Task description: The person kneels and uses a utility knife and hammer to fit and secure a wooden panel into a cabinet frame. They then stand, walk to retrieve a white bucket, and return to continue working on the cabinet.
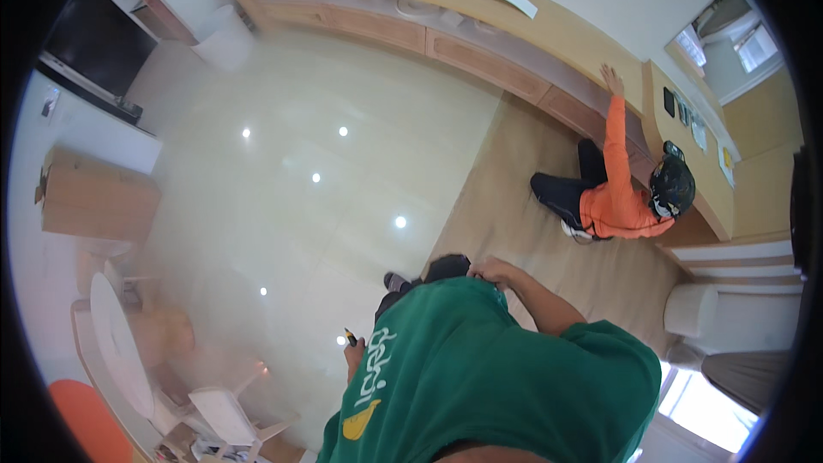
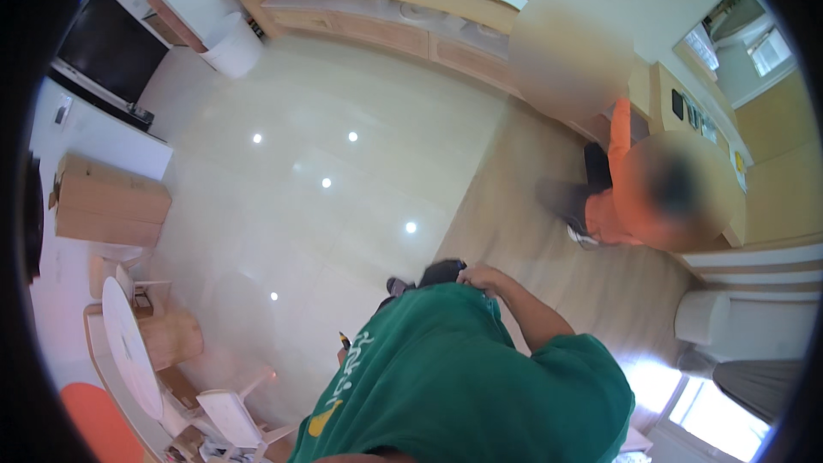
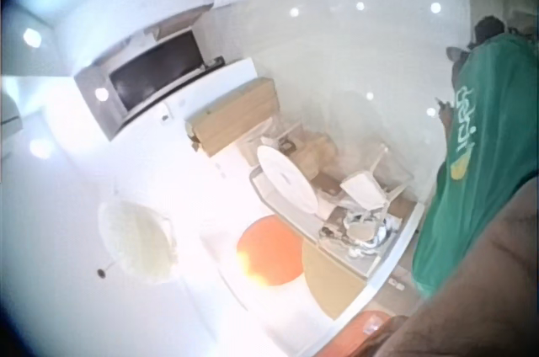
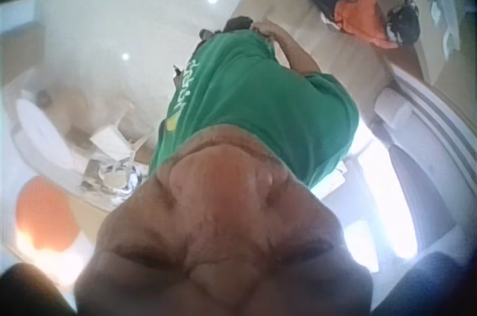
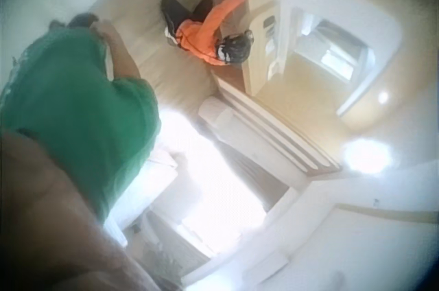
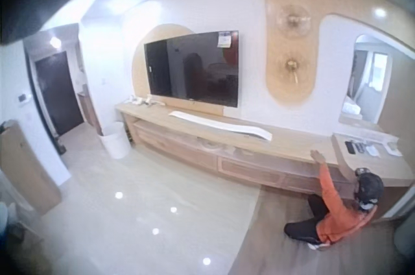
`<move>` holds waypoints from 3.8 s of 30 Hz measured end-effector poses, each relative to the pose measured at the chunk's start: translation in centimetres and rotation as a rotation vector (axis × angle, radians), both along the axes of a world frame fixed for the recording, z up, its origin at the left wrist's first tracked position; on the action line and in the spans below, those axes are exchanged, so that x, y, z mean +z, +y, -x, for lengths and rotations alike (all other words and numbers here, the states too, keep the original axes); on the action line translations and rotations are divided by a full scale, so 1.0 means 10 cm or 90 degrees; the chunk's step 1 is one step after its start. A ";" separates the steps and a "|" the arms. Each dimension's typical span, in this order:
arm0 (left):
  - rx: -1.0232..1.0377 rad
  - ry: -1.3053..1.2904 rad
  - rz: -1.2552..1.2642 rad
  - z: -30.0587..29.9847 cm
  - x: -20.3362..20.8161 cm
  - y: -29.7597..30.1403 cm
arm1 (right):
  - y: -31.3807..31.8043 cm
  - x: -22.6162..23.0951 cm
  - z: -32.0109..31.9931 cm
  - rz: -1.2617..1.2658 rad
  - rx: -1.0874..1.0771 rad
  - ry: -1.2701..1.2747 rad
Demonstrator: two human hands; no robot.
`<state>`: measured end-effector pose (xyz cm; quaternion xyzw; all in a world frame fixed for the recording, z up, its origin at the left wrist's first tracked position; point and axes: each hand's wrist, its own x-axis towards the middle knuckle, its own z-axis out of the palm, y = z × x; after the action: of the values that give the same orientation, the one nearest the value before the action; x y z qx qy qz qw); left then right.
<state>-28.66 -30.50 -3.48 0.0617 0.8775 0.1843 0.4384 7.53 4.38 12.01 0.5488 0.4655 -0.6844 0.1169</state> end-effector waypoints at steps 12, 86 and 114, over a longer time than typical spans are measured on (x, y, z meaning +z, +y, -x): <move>-0.222 -0.031 0.034 2.31 0.18 1.37 | 1.09 -0.40 2.14 -0.389 0.120 0.082; -1.286 0.197 -0.600 4.57 1.11 16.99 | 7.41 -0.96 9.04 -0.178 -0.409 -0.249; -1.704 -0.296 -0.437 3.36 1.60 14.33 | 6.55 -0.42 9.36 -0.310 -1.043 -0.601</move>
<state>-62.25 112.85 12.51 0.9122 -0.0262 -0.1598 0.3764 -86.05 69.91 7.83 0.9292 -0.0260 -0.1488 -0.3374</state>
